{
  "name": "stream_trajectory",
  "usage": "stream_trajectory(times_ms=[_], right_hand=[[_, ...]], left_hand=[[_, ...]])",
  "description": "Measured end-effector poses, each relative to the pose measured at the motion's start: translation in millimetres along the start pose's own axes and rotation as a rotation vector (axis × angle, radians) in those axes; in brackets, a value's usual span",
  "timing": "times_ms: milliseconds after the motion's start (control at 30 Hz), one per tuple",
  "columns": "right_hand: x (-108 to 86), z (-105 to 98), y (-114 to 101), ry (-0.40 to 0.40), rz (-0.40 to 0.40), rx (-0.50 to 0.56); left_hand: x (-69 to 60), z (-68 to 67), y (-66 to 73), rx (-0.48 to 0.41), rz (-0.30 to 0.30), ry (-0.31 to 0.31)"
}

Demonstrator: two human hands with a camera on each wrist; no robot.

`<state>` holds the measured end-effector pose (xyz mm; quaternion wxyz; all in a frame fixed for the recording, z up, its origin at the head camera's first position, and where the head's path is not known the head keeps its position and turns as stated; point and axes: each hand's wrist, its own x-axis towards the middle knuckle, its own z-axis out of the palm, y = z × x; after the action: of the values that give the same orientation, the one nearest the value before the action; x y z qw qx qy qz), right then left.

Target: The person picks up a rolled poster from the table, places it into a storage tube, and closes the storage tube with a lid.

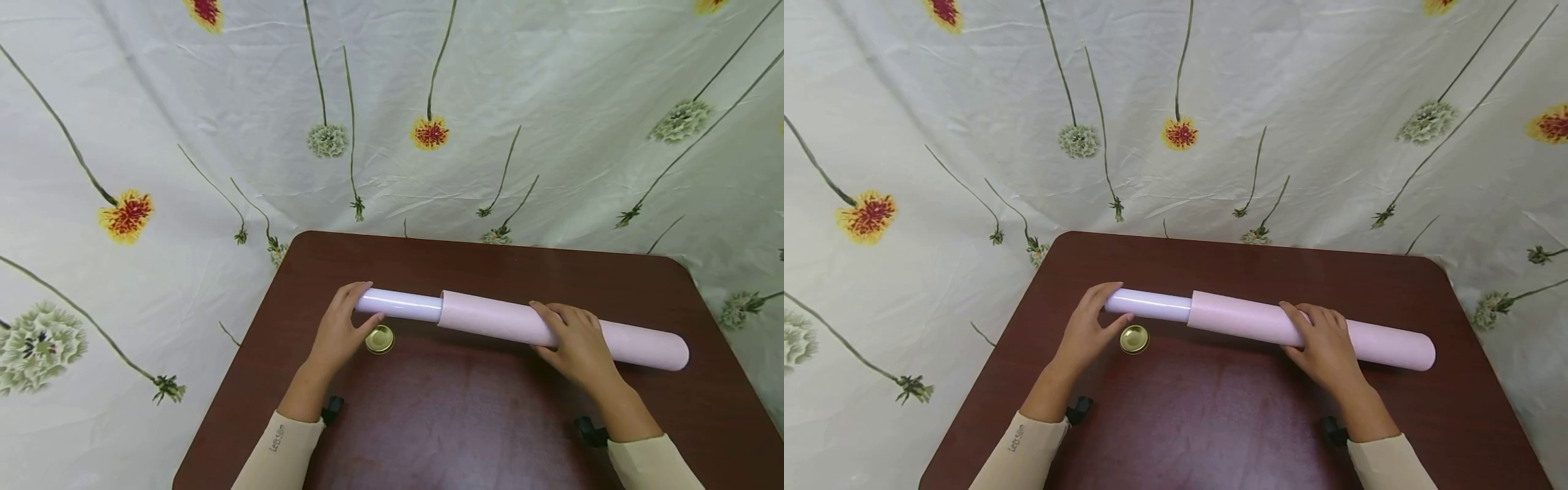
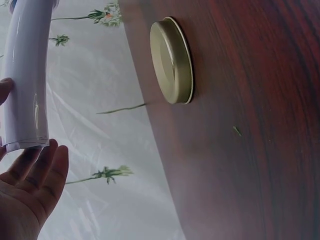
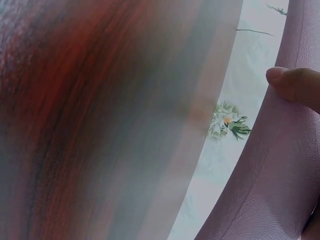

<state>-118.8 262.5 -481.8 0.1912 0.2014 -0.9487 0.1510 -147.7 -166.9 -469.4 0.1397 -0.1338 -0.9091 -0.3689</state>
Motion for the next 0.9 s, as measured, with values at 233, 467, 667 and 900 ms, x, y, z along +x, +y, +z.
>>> stream_trajectory(times_ms=[233,467,667,900], right_hand=[[0.3,0.7,-3.3,-0.015,0.011,-0.002],[-0.5,2.5,-4.0,-0.018,0.015,-0.002],[0.6,2.2,-4.2,-0.002,0.004,0.007],[1.5,4.3,-3.8,0.001,0.003,0.004]], left_hand=[[-1.3,0.8,-0.1,-0.004,0.002,-0.001],[-1.9,1.8,-0.3,-0.004,0.015,-0.002],[-2.2,3.5,0.3,-0.008,0.010,-0.013],[-2.0,4.1,2.7,-0.013,0.006,-0.017]])
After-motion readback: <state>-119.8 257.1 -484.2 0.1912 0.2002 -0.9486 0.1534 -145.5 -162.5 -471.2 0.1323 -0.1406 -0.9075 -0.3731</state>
